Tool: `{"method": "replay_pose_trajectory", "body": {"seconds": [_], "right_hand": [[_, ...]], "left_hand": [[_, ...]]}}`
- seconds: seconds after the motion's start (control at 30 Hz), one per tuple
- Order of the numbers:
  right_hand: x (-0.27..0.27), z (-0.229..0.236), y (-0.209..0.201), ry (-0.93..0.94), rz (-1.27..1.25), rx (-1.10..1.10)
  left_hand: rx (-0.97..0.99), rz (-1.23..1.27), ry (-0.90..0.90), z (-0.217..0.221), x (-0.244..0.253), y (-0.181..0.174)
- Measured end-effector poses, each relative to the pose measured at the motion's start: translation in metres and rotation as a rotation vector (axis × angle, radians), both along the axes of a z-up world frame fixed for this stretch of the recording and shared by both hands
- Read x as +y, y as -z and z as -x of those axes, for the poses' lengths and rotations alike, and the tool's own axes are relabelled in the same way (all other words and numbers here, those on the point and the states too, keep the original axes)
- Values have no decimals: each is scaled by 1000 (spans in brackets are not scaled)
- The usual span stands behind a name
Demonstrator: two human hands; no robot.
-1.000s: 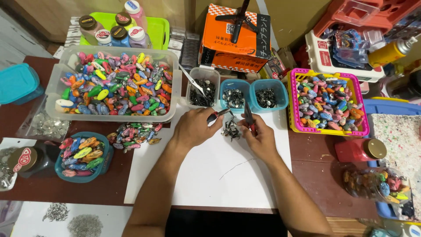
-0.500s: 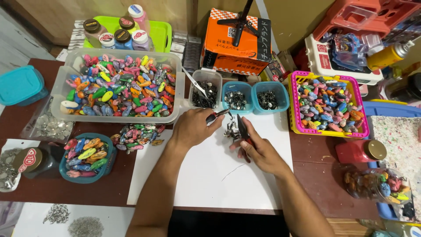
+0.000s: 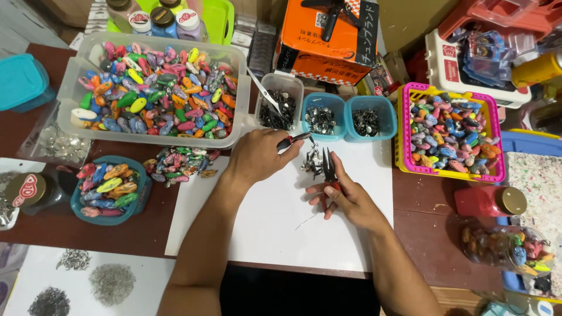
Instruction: The person is assembling colorful fishing lures by using pliers to attach metal components and hooks to lure bodies.
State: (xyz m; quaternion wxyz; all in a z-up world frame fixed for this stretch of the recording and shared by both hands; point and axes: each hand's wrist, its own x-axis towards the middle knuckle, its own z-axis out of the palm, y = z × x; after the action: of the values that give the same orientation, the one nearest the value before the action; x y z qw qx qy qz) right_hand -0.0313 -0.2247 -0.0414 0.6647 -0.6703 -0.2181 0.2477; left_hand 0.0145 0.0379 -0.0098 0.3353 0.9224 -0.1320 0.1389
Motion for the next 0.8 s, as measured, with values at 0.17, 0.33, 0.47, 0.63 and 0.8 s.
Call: {"method": "replay_pose_trajectory", "body": {"seconds": [0.17,0.33,0.47,0.63,0.8], "right_hand": [[4,3,-4,-39,32,-5],[10,6,-7,-45,89,-2],[11,5,-5,-11,101,-7],[14,7,-2,14,125,-2],[18,10,-1,53,79,9]], "left_hand": [[-4,1,1,4,-1,-2],[-24,-6,8,5,-3,-3],[-30,-38,31,5,-6,-1],[-42,-68,67,8,-8,0],[-45,-68,85,7,-7,0]]}}
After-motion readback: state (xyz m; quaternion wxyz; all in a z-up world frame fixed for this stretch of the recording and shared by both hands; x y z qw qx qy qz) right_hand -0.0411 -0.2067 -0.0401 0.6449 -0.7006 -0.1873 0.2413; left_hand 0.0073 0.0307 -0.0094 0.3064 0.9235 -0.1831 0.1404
